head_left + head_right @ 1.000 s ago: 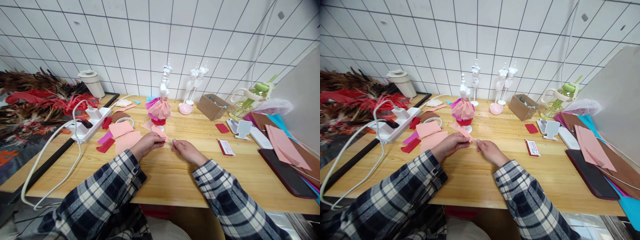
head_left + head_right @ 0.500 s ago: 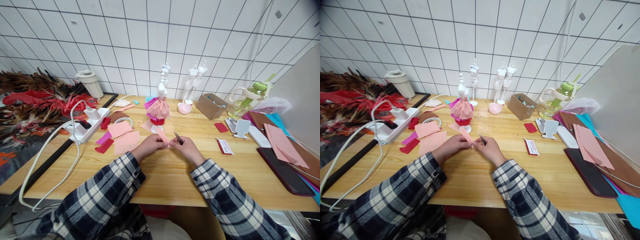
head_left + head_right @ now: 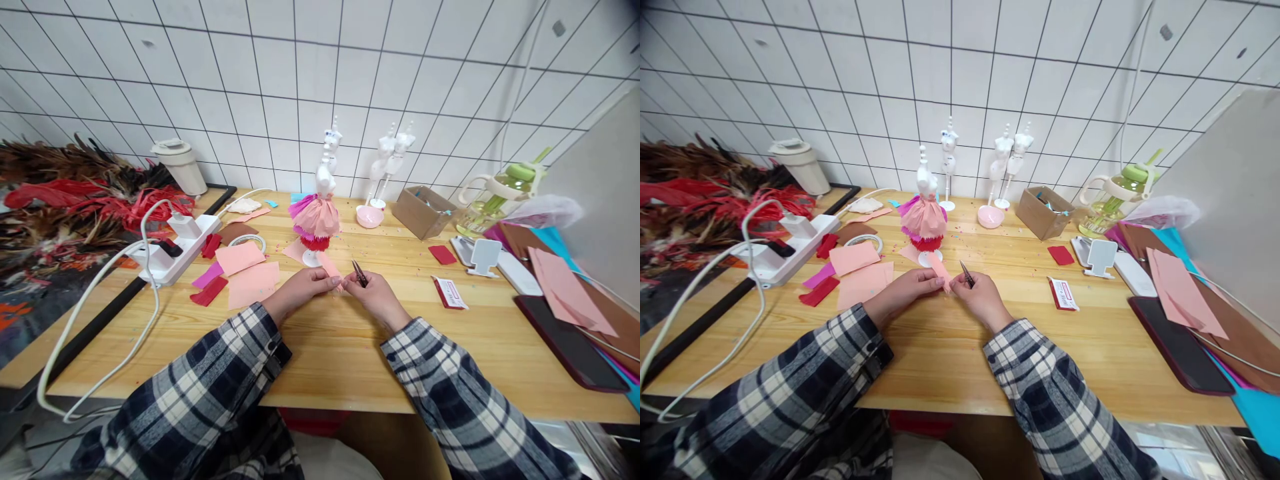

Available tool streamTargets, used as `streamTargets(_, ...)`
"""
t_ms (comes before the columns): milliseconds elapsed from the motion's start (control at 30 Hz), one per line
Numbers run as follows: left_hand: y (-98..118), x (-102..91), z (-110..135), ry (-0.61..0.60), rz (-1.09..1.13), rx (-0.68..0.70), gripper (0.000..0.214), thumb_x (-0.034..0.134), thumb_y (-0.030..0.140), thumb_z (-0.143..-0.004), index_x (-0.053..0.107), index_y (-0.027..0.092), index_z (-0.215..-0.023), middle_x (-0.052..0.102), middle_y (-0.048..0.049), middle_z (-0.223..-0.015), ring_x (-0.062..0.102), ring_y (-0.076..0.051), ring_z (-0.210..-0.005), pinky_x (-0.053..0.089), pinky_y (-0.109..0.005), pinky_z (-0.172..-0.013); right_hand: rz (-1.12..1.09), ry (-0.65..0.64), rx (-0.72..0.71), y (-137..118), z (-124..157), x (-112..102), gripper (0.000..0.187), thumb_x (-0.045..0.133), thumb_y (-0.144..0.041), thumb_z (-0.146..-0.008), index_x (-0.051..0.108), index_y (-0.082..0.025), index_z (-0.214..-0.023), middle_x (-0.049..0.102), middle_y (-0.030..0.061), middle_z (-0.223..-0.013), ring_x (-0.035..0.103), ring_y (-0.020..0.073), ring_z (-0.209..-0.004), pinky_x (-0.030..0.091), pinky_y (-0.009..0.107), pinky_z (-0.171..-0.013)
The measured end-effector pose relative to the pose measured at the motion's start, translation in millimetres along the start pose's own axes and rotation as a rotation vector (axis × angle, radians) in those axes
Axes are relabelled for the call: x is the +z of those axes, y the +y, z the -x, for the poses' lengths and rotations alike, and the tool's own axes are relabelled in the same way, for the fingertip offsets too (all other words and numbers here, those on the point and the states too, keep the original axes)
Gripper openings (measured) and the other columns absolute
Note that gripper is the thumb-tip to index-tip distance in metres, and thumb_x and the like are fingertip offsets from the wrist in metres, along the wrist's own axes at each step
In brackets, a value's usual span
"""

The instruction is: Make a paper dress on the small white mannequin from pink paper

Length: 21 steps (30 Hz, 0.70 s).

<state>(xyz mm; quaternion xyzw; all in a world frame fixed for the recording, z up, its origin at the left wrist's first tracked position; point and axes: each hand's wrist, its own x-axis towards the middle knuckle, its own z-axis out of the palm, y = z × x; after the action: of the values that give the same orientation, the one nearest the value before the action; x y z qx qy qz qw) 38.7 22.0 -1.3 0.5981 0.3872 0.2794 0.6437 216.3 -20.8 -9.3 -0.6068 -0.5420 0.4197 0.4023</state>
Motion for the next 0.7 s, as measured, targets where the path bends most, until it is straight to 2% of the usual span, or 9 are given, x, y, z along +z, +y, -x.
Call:
streamTargets(133, -7, 2.9, -3, -0.033, 0.025, -0.047, 0.041, 0.077, 0.046, -0.063, 0.074, 0.015, -0.090, 0.073, -0.0062, -0.093, 0.064, -0.021, -0.085, 0.046, -0.031, -0.080, 0.002, 0.024, 0.009, -1, 1, 3, 0.029, 0.062, -0.046, -0.069, 0.060, -0.016, -0.072, 0.051, -0.0024, -0.061, 0.042, 0.0111, -0.057, 0.033, 0.024, -0.055)
streamTargets(300, -11, 2.3, -5, 0.005, 0.053, -0.070, 0.038, 0.077, 0.043, -0.063, 0.074, 0.014, -0.089, 0.073, -0.0050, -0.089, 0.063, -0.019, -0.079, 0.045, -0.030, -0.077, 0.058, 0.008, -0.027, -1, 2, -1, 0.038, 0.061, -0.054, -0.073, 0.060, -0.017, -0.081, 0.052, -0.0022, -0.064, 0.044, 0.0123, -0.059, 0.035, 0.025, -0.058)
streamTargets(367, -11, 0.0, -6, 0.027, 0.093, -0.080, 0.037, 0.078, 0.042, -0.062, 0.073, 0.014, -0.086, 0.072, -0.0049, -0.085, 0.062, -0.018, -0.077, 0.045, -0.030, -0.076, 0.122, 0.011, -0.052, 1, 1, -5, 0.044, 0.049, -0.061, -0.081, 0.060, -0.018, -0.085, 0.051, -0.0021, -0.063, 0.045, 0.0136, -0.060, 0.035, 0.025, -0.059)
streamTargets(433, -11, -2.6, -8, 0.069, 0.166, -0.111, 0.035, 0.081, 0.039, -0.058, 0.072, 0.014, -0.081, 0.070, -0.0048, -0.082, 0.060, -0.016, -0.076, 0.046, -0.029, -0.076, 0.183, -0.018, -0.050, 4, -1, -8, 0.055, 0.029, -0.064, -0.089, 0.059, -0.020, -0.078, 0.048, -0.0017, -0.059, 0.046, 0.0148, -0.060, 0.035, 0.026, -0.059)
streamTargets(500, -10, -4.8, -9, 0.117, 0.252, -0.147, 0.033, 0.083, 0.037, -0.055, 0.069, 0.013, -0.074, 0.068, -0.0042, -0.079, 0.059, -0.014, -0.075, 0.046, -0.028, -0.076, 0.229, -0.078, -0.044, 7, -2, -9, 0.062, 0.017, -0.063, -0.092, 0.055, -0.020, -0.068, 0.046, -0.0010, -0.056, 0.046, 0.0151, -0.059, 0.034, 0.026, -0.059)
streamTargets(700, -8, -5.5, -9, 0.150, 0.338, -0.173, 0.033, 0.085, 0.034, -0.054, 0.067, 0.013, -0.071, 0.064, -0.0029, -0.076, 0.057, -0.011, -0.074, 0.045, -0.027, -0.077, 0.286, -0.178, -0.083, 6, 0, -6, 0.062, 0.017, -0.065, -0.092, 0.050, -0.020, -0.065, 0.046, -0.0014, -0.057, 0.046, 0.0143, -0.059, 0.034, 0.026, -0.060)
